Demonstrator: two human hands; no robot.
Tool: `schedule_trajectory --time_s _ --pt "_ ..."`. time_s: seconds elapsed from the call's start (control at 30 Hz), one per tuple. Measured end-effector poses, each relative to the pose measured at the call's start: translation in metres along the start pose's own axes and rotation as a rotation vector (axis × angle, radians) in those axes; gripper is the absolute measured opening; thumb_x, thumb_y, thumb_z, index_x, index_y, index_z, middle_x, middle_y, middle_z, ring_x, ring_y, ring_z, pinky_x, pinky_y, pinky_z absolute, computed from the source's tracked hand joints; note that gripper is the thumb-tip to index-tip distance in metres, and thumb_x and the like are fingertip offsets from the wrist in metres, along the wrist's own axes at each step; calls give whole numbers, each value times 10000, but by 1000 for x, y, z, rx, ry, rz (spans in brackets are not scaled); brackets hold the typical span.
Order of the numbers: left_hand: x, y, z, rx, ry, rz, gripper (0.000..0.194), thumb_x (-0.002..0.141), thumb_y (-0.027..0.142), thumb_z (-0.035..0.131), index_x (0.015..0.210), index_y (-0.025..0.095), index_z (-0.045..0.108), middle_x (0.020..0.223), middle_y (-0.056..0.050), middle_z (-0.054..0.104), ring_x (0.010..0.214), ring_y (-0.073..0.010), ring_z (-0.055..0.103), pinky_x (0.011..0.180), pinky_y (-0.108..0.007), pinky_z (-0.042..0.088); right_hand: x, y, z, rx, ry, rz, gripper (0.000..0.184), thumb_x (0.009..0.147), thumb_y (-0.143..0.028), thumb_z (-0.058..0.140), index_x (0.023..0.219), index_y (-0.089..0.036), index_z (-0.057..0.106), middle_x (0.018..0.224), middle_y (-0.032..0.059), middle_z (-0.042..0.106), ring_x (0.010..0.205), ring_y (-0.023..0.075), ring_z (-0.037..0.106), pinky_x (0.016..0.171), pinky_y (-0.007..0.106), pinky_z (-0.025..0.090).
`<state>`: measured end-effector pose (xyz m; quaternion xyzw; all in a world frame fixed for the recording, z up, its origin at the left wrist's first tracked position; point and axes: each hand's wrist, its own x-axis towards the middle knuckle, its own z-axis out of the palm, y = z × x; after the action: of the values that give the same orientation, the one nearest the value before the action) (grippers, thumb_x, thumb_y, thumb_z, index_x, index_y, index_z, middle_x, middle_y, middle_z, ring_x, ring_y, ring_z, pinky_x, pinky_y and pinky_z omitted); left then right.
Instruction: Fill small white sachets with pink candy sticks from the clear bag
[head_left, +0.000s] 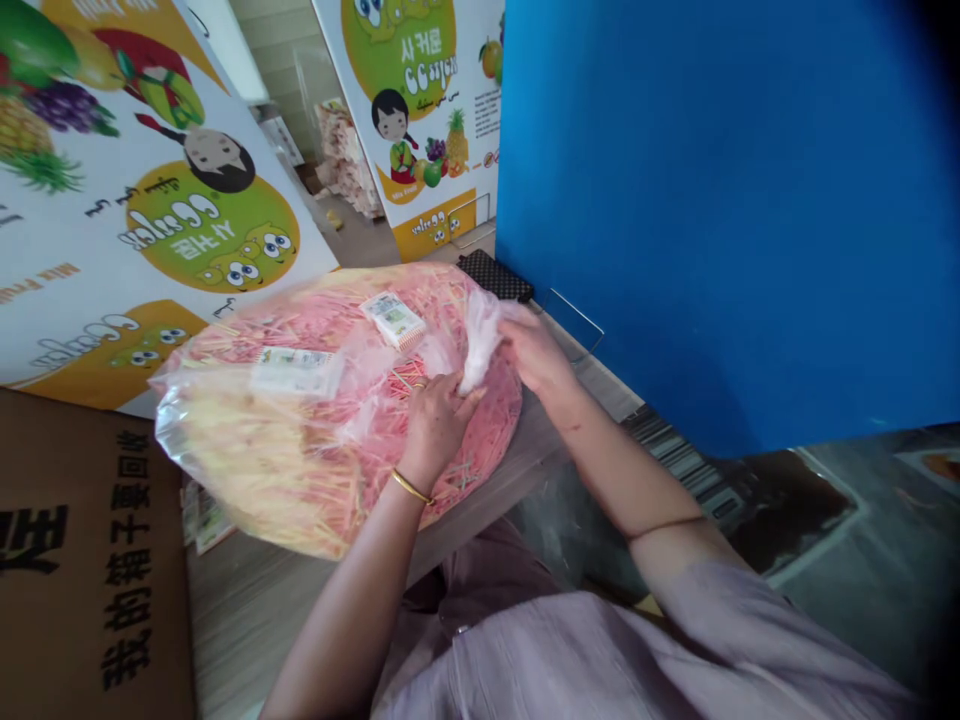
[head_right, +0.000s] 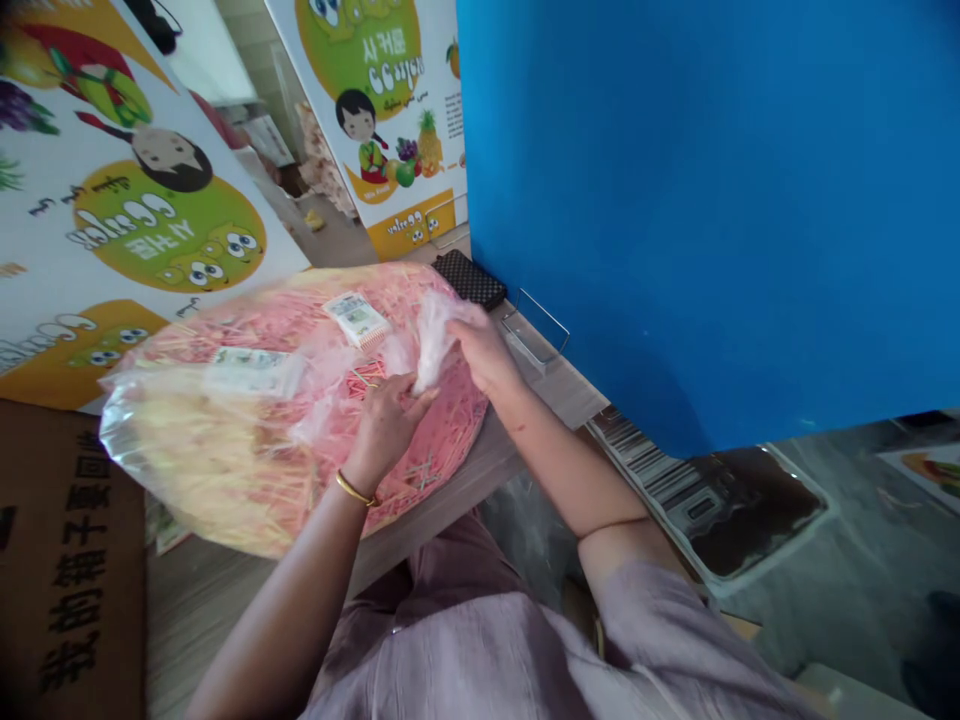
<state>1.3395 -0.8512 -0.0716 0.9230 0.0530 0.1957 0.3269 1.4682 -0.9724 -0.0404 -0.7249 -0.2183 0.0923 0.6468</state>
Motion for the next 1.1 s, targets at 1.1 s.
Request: schedule_trajectory --time_s 1.1 --pt "-12 1 -1 -25 29 -104 114 840 161 685 927 213 632 1041 -91 720 1130 -296 601 1010 -442 434 -49 6 0 -418 -463 -50 80 920 -239 614 855 -194 607 873 15 686 824 160 608 759 292 422"
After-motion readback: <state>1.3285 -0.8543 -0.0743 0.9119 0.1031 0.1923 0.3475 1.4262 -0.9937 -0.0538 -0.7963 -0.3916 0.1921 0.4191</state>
